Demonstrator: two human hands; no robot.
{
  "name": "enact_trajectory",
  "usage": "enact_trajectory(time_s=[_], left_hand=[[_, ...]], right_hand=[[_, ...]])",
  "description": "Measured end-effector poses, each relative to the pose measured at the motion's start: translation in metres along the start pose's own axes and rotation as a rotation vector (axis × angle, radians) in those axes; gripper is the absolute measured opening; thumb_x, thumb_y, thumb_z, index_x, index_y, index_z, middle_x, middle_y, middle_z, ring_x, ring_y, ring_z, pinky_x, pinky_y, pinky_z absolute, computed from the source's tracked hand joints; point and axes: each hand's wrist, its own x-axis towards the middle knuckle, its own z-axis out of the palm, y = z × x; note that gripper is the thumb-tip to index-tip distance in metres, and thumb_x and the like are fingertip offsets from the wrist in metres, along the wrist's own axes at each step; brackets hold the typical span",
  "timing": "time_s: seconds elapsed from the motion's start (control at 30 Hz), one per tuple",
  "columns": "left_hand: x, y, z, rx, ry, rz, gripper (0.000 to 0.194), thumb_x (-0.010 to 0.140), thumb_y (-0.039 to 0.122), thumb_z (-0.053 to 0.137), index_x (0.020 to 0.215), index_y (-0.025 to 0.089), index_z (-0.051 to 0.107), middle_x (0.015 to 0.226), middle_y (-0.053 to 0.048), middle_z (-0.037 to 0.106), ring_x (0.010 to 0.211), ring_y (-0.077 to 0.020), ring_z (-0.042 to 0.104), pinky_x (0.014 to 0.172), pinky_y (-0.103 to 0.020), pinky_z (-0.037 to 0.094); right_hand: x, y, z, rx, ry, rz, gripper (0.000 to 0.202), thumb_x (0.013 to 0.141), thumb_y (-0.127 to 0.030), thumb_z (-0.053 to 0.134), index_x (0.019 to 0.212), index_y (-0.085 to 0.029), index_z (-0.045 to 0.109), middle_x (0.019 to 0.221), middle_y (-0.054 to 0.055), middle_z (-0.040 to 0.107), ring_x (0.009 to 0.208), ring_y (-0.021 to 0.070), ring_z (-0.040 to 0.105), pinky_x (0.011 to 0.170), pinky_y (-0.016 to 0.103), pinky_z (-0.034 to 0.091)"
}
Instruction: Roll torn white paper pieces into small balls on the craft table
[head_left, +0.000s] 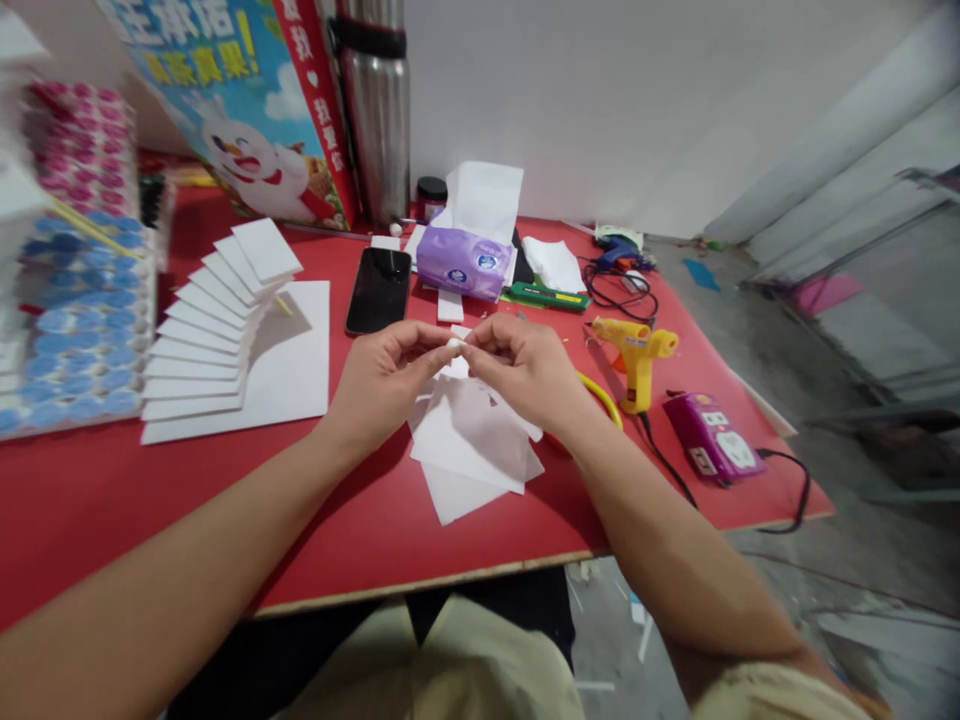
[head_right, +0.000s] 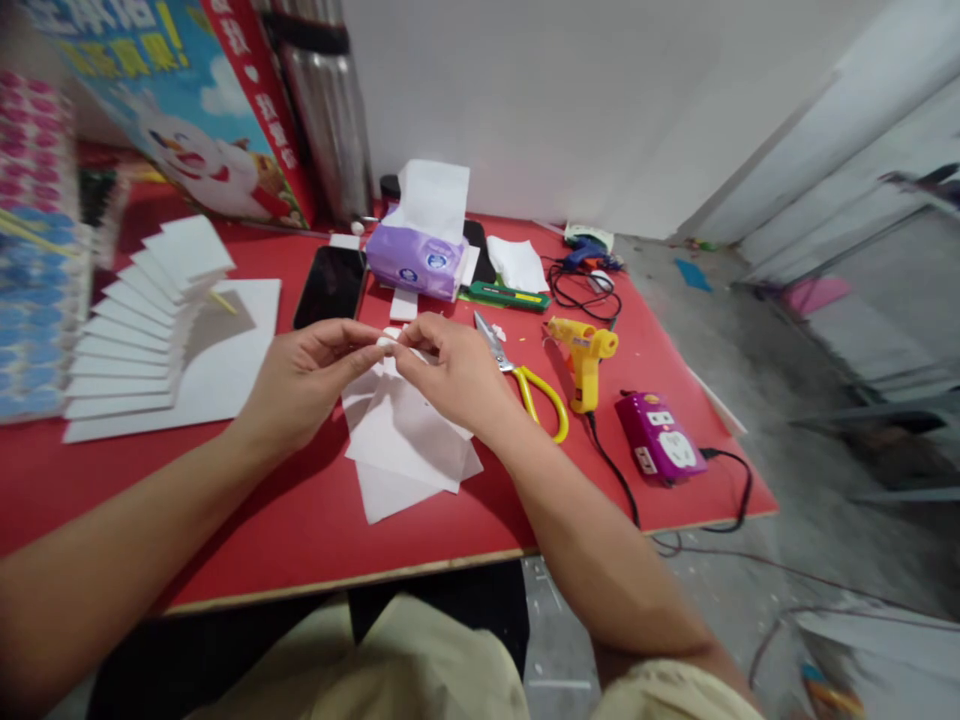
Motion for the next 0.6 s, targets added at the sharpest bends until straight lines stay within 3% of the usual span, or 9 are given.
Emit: enact_trajectory(time_s=[0.2,0.43,0.6], left_hand=[[-0.002,0.001,0.004,0.068,0.101,0.093,0.021,0.082,0.034,0.082,0.092,0.017,0.077,0.091,-0.006,0.078,0.085,-0.0189,0.072,0.08,-0.031,0.057],[-0.002,0.005,0.001,0.162,0.133,0.212,0.013,0.08,0.031,0.084,0.082,0.019,0.079,0.08,-0.002,0.073,0.075,-0.016,0.068,0.07,-0.029,0.056],[-0.005,0.006,0.004,0.26,0.155,0.286,0.007,0.084,0.028,0.08,0.081,0.022,0.079,0.078,-0.002,0.073,0.073,-0.0155,0.067,0.067,-0.029,0.054]], right_hand=[[-0.006,-0.009,0.01,-0.128,0.157,-0.034,0.015,0.086,-0.024,0.065,0.073,-0.017,0.062,0.065,-0.002,0.062,0.057,0.0101,0.046,0.058,0.026,0.034],[-0.006,-0.01,0.0,-0.039,0.023,-0.133,0.015,0.092,-0.022,0.061,0.082,-0.015,0.071,0.068,-0.001,0.065,0.059,0.0094,0.05,0.059,0.025,0.037],[-0.006,-0.01,-0.001,-0.082,0.013,-0.119,0.018,0.093,-0.023,0.061,0.079,-0.015,0.07,0.067,-0.001,0.064,0.059,0.0098,0.05,0.06,0.025,0.037]])
